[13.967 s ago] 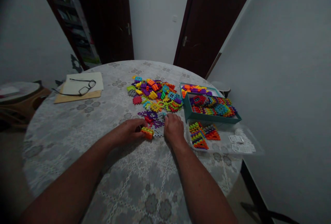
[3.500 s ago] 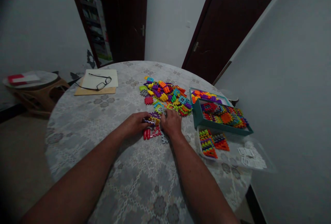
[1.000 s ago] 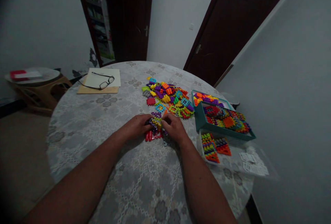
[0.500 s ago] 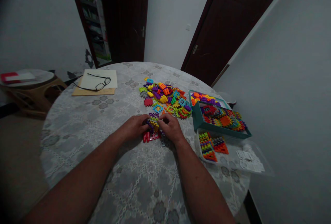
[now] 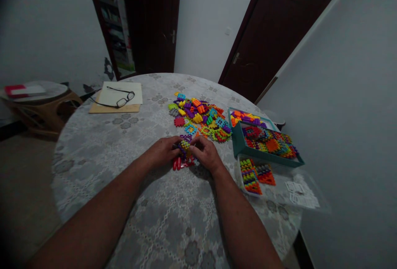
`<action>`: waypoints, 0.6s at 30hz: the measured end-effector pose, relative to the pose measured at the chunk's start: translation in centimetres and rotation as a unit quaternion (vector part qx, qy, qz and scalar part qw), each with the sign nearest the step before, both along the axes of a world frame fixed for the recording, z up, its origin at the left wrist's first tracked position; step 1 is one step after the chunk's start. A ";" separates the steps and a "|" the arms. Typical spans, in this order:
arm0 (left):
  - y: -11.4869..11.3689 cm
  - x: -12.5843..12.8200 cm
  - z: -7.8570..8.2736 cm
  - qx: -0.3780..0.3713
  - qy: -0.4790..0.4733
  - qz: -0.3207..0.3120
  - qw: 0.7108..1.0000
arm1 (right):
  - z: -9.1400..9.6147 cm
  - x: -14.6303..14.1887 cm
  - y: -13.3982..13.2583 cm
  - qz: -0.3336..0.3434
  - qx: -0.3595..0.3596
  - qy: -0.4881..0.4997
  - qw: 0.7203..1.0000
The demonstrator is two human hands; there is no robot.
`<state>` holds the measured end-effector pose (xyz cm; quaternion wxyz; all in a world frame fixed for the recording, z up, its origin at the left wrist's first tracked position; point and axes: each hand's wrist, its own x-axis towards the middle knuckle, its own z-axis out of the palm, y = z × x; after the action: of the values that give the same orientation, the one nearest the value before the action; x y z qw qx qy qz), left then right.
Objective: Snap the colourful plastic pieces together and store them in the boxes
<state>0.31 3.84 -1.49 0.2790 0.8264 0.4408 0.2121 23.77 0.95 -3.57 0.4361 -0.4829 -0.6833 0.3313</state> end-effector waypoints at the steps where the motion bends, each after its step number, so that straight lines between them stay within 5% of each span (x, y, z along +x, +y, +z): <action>1: 0.0 0.0 0.1 0.002 0.000 -0.001 1.000 | 0.1 0.0 -0.1 0.011 -0.002 -0.015 1.000; 10: -0.3 0.2 0.8 -0.004 -0.016 0.017 1.000 | -0.1 -1.3 0.2 0.045 0.155 -0.176 0.971; 18: 0.6 0.1 0.3 -0.040 -0.072 -0.023 0.996 | 0.9 -1.2 0.2 0.008 0.115 -0.225 0.968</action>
<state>0.39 4.43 -1.16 0.3479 0.8071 0.4083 0.2466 22.59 1.12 -2.67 0.3210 -0.4863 -0.8011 0.1369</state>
